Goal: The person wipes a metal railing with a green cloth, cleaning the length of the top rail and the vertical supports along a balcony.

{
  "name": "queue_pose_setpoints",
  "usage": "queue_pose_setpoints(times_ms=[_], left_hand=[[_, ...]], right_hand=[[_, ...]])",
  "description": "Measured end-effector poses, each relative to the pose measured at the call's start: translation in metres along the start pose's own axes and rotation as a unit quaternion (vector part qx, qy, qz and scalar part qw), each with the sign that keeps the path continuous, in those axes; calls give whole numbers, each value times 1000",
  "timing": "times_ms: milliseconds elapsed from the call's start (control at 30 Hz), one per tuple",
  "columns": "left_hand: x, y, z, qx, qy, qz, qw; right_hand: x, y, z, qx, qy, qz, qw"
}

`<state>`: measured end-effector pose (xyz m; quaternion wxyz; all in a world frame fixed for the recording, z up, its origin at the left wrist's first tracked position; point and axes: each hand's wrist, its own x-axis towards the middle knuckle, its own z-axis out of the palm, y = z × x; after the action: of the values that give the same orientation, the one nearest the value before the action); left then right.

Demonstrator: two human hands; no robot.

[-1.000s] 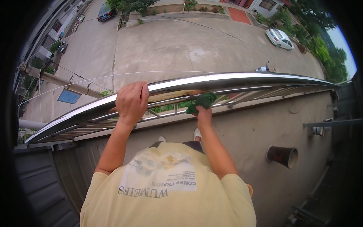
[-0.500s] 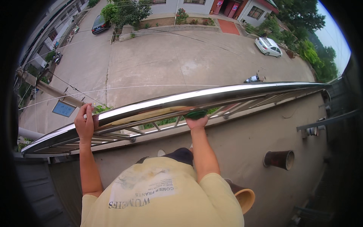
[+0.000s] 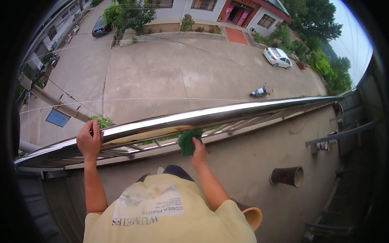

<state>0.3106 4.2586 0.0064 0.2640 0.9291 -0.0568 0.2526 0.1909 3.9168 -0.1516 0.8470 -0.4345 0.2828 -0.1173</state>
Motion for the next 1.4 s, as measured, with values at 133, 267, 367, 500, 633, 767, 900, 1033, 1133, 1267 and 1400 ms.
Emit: queue_pose_setpoints(times_ms=[133, 267, 367, 500, 633, 767, 900, 1033, 1133, 1267, 1400], left_hand=[[1, 3, 1, -17, -15, -6, 1000], [-1, 2, 2, 8, -1, 5, 1000], [-3, -3, 3, 18, 4, -15, 1000], [-5, -4, 5, 8, 10, -35, 999], [-1, -2, 6, 5, -5, -34, 999], [-4, -13, 2, -12, -14, 18, 1000], [-1, -10, -8, -33, -48, 89, 994], [-4, -20, -31, -90, -146, 112, 979], [-9, -24, -46, -268, -150, 29, 951], [12, -89, -75, -102, -46, 165, 980], [16, -138, -92, -98, -73, 27, 992]], right_hand=[[13, -5, 23, -543, -39, -238, 804], [9, -6, 37, -608, -81, -184, 768], [11, 10, 62, -604, -168, -174, 760], [-13, 81, 122, -564, -284, -214, 745], [-43, 133, 188, -510, -445, -156, 720], [-43, 132, 198, -577, -504, -162, 622], [-42, 110, 162, -661, -426, -275, 553], [-31, 97, 99, -624, -226, -345, 664], [-2, 90, 38, -607, 19, -353, 712], [9, 74, 14, -274, 129, -237, 923], [-14, 62, 56, 114, 70, -27, 991]])
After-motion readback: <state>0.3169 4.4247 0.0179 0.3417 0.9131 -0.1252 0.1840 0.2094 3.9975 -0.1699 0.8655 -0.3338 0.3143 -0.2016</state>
